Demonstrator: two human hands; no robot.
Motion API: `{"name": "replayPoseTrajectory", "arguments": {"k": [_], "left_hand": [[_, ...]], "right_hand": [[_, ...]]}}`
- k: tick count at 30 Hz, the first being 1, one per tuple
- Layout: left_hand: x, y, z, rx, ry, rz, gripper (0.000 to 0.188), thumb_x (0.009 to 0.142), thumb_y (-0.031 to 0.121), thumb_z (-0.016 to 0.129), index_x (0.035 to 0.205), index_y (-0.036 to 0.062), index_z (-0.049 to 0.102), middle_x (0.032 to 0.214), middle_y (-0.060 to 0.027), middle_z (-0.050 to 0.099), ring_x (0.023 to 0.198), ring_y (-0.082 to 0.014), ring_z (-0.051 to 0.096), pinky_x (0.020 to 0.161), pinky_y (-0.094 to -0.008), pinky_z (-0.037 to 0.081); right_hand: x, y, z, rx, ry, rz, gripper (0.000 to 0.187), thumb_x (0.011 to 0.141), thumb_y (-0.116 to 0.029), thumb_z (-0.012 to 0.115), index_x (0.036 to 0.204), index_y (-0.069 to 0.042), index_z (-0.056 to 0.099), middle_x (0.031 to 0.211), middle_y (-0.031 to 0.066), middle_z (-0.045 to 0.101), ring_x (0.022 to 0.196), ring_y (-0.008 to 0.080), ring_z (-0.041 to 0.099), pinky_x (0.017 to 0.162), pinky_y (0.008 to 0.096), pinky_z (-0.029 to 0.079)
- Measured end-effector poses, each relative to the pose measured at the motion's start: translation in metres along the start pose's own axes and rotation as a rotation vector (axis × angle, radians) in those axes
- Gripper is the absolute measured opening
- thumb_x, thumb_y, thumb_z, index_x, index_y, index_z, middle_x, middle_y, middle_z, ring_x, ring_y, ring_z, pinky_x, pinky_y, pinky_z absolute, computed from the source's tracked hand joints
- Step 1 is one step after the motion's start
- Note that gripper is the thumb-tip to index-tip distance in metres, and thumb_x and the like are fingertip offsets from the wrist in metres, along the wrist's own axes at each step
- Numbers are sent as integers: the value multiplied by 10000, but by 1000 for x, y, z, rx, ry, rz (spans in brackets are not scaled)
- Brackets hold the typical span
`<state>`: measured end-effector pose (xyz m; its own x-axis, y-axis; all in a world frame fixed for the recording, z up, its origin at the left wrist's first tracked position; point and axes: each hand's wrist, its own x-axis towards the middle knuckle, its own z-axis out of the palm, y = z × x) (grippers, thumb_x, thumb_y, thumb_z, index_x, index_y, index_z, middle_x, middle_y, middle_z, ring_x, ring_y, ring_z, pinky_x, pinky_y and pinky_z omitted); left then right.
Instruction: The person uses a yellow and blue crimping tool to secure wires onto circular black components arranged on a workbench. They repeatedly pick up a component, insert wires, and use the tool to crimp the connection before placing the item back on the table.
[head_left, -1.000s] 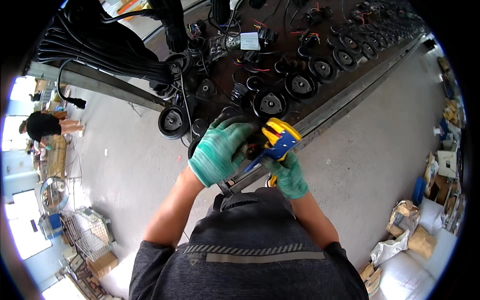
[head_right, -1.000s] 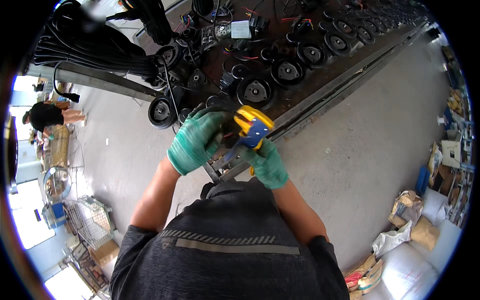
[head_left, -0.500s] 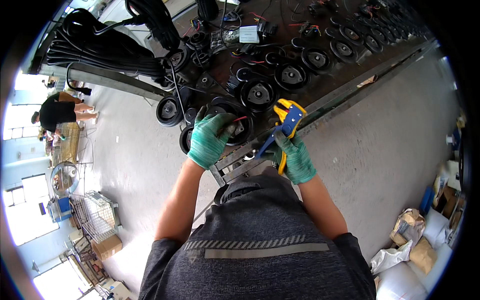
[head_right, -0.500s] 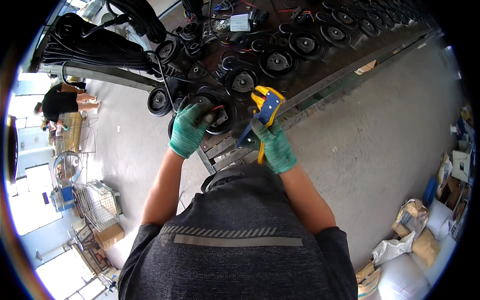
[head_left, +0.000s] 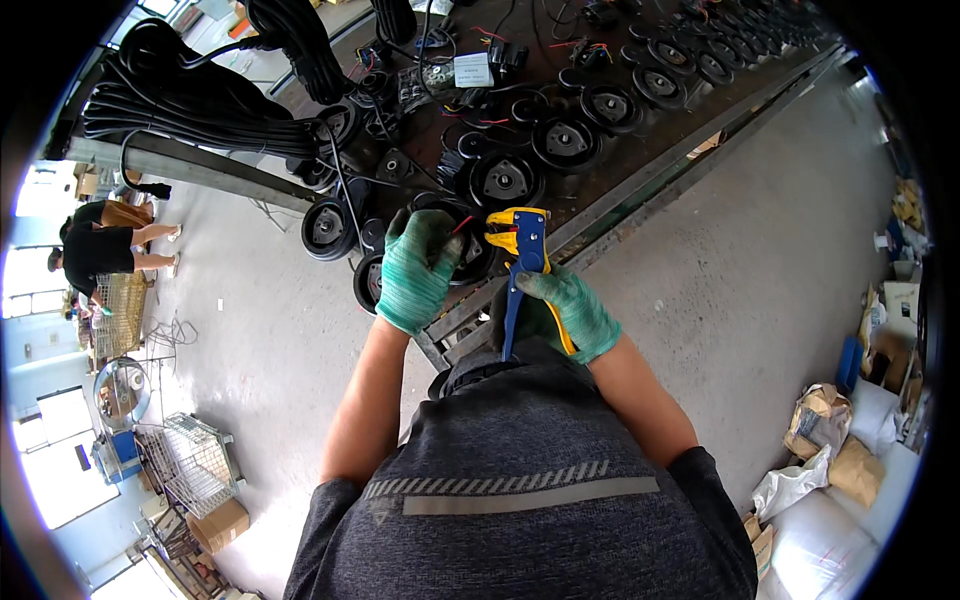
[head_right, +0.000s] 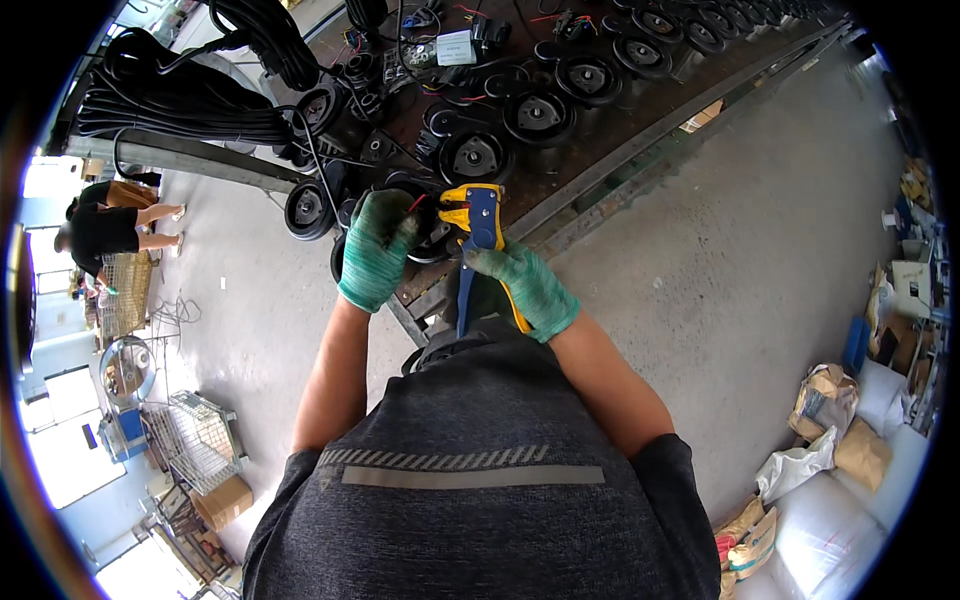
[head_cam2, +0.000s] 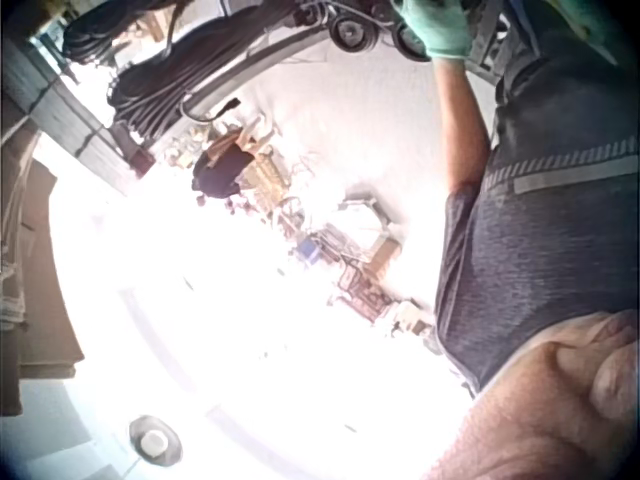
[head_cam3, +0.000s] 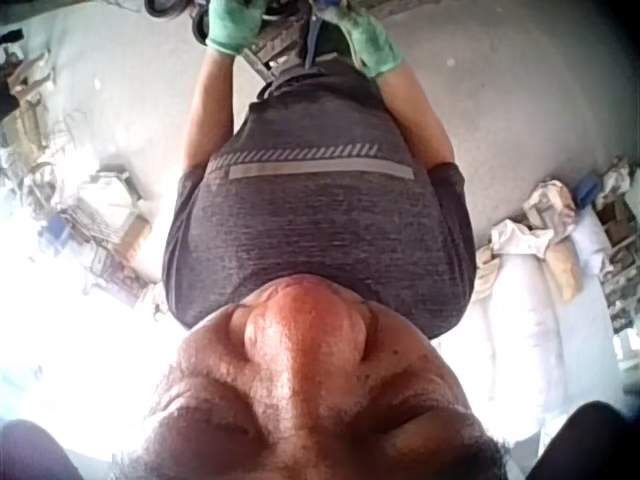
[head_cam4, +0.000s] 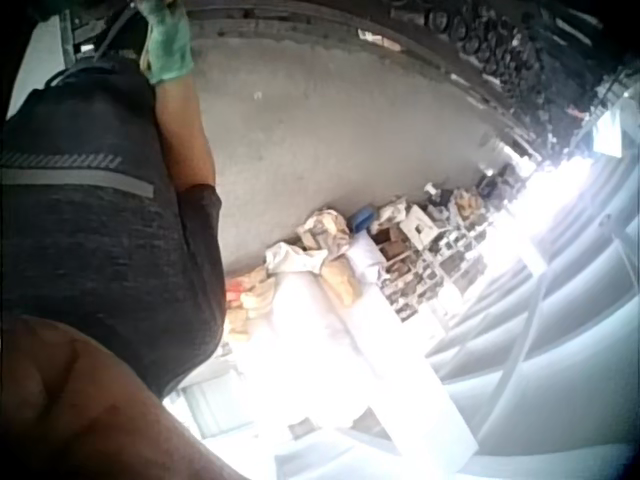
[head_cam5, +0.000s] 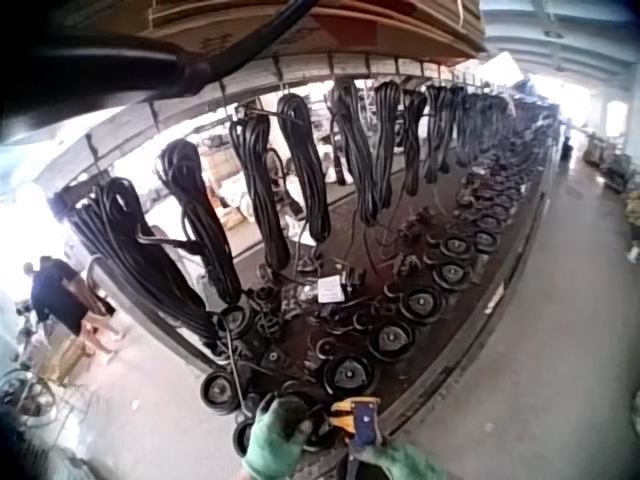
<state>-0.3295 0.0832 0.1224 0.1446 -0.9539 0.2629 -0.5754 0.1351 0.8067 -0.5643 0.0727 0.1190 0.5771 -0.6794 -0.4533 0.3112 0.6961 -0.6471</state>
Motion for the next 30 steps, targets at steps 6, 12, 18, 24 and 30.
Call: {"name": "replayPoseTrajectory", "arguments": {"k": [6, 12, 18, 24, 30], "left_hand": [[3, 6, -5, 152, -35, 84, 218, 802, 125, 763, 1004, 81, 693, 852, -81, 712, 881, -324, 689, 1166, -485, 343], [4, 9, -8, 178, -75, 114, 192, 799, 132, 766, 976, 88, 706, 849, -73, 707, 857, -306, 681, 1178, -500, 330], [3, 5, -7, 162, -72, 151, 166, 815, 131, 767, 970, 99, 718, 818, -55, 695, 827, -278, 677, 1185, -508, 322], [3, 12, -15, 207, -195, 83, 177, 823, 85, 772, 989, 83, 708, 875, -67, 704, 883, -283, 681, 1226, -513, 282], [4, 9, -17, 192, -224, 119, 159, 819, 81, 769, 967, 85, 712, 866, -63, 707, 869, -276, 689, 1225, -536, 265]], "right_hand": [[6, 2, 3, -1, -48, 22, 503, 916, -272, 759, 1327, -10, 633, 1078, 35, 694, 1013, 143, 661, 958, 307, 513], [2, 3, 9, -29, -54, 45, 459, 913, -285, 765, 1280, -24, 672, 1097, 34, 698, 1027, 136, 653, 964, 297, 503], [1, 7, 8, -157, -42, -16, 497, 936, -378, 761, 1285, -37, 664, 1107, 14, 652, 1079, 118, 584, 1009, 291, 440], [3, 10, 1, -195, -12, 0, 421, 925, -296, 757, 1256, -45, 685, 1054, 48, 734, 977, 151, 700, 917, 303, 546], [0, 5, 2, -180, -38, 41, 379, 941, -311, 729, 1186, -26, 681, 975, 71, 743, 883, 173, 727, 845, 316, 586]]}}
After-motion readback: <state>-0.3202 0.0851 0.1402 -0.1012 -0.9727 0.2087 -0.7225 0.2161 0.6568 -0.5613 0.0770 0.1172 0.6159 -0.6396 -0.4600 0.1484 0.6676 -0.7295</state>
